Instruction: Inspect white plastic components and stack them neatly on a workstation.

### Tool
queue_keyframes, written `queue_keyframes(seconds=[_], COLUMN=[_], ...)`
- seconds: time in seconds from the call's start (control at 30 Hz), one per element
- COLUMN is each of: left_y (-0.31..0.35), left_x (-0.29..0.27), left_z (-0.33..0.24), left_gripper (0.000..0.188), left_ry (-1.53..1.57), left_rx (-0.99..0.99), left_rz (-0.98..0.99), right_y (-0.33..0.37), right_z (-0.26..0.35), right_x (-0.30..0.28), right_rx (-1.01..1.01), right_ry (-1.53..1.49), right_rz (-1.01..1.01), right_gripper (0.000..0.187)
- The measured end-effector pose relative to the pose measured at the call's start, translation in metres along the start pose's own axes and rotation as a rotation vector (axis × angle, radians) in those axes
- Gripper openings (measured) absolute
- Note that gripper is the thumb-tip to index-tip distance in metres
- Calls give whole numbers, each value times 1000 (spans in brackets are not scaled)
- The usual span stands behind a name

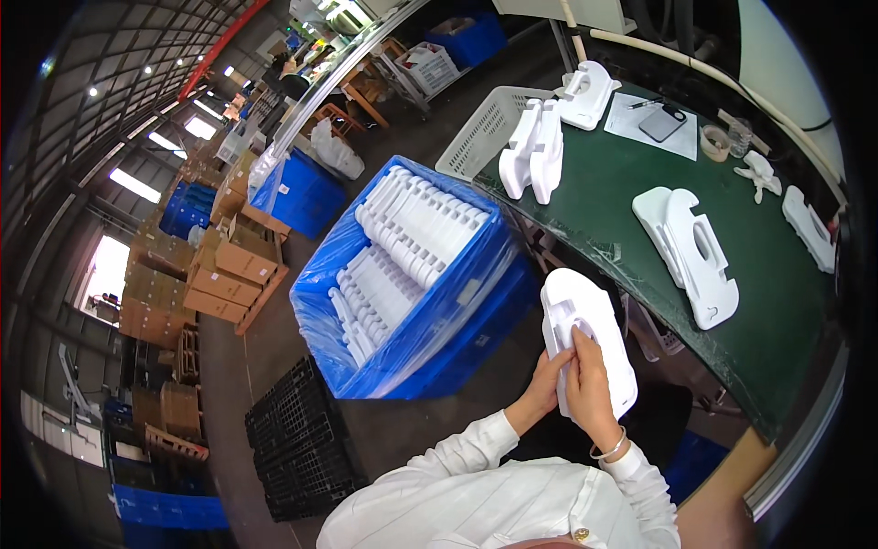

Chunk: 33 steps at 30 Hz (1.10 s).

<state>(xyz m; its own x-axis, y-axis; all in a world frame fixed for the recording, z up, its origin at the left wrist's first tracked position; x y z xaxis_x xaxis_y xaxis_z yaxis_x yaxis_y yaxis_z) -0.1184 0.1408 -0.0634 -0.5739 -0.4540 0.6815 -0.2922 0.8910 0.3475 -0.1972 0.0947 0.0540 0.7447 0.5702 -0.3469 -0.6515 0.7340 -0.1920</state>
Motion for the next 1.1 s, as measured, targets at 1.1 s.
queue_keyframes(seconds=[1.1], left_y=[11], left_x=[15], left_z=[-3], left_gripper=[42], left_ry=[-34], left_rx=[-57], left_rz=[60], right_y=[41], right_z=[-36], right_x=[-39], right_rx=[24], right_ry=[198], right_rz=[161], right_gripper=[69])
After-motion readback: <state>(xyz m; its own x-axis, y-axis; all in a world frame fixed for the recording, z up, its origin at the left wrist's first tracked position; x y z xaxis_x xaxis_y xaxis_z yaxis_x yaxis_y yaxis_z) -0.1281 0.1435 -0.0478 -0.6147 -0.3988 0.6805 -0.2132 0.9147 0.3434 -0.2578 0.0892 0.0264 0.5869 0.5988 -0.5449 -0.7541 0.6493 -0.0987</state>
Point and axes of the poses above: each hand's wrist, its own y-axis away from the middle knuckle, its own x-axis out of the palm, z = x × y, the point moved 7 cm from there along -y, towards the middle knuckle, and after that the axes turned 4 degrees about z, right-handed, at the moved point
